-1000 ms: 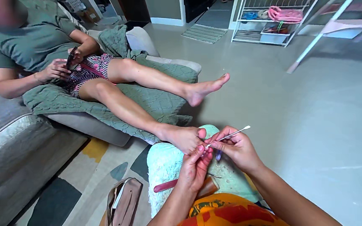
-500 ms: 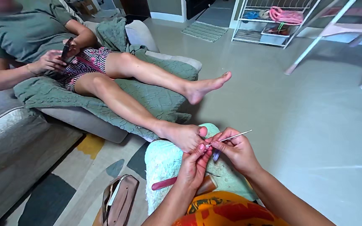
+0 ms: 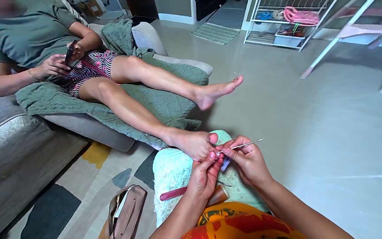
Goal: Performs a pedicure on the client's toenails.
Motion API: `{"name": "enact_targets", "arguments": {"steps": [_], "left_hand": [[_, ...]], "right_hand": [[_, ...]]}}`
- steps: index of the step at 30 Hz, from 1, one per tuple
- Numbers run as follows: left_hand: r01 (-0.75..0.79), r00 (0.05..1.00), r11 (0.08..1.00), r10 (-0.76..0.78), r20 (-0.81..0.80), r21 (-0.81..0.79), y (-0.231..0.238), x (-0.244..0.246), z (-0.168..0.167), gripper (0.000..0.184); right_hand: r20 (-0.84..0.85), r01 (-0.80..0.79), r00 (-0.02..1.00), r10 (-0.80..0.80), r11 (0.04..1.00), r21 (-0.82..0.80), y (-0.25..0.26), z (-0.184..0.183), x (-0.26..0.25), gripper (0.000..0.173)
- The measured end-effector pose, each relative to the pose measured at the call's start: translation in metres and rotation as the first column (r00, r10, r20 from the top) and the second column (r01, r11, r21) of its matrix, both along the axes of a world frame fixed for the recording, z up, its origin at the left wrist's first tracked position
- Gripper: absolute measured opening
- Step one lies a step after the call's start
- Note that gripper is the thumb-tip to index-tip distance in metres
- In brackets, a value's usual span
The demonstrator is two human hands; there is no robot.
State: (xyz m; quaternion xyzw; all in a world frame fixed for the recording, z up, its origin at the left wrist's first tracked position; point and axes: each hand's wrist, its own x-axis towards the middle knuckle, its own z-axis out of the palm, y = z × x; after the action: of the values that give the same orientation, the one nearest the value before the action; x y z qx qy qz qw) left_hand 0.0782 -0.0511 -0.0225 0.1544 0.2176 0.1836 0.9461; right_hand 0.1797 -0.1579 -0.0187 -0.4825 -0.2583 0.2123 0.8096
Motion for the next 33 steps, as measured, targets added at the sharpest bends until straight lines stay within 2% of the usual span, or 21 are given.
{"name": "enact_targets", "arguments": {"steps": [16,23,28,33], "left_hand": [[-0.006,1.0,1.0,0.007,-0.007,0.026,-0.001,0.0,-0.001,0.007],[-0.009,1.0,0.999,0.009,-0.004,0.046,-0.002,0.001,-0.003,0.007],[-0.007,1.0,0.999,0.007,-0.004,0.053,-0.001,0.0,-0.003,0.008],[-0.001,1.0,0.997,0.002,-0.009,0.072,-0.001,0.001,-0.002,0.01]], "right_hand": [[-0.011,0.025,1.0,-0.025,0.999,0.03,0.001,-0.002,-0.005,0.017],[0.091,0.013,0.996,-0.013,1.0,-0.007,0.002,-0.002,0.002,0.019],[0.218,-0.029,0.975,0.053,0.993,-0.113,-0.005,0.011,0.009,0.016],[0.241,-0.025,0.968,0.063,0.987,-0.158,-0.002,0.013,0.013,0.015]]}}
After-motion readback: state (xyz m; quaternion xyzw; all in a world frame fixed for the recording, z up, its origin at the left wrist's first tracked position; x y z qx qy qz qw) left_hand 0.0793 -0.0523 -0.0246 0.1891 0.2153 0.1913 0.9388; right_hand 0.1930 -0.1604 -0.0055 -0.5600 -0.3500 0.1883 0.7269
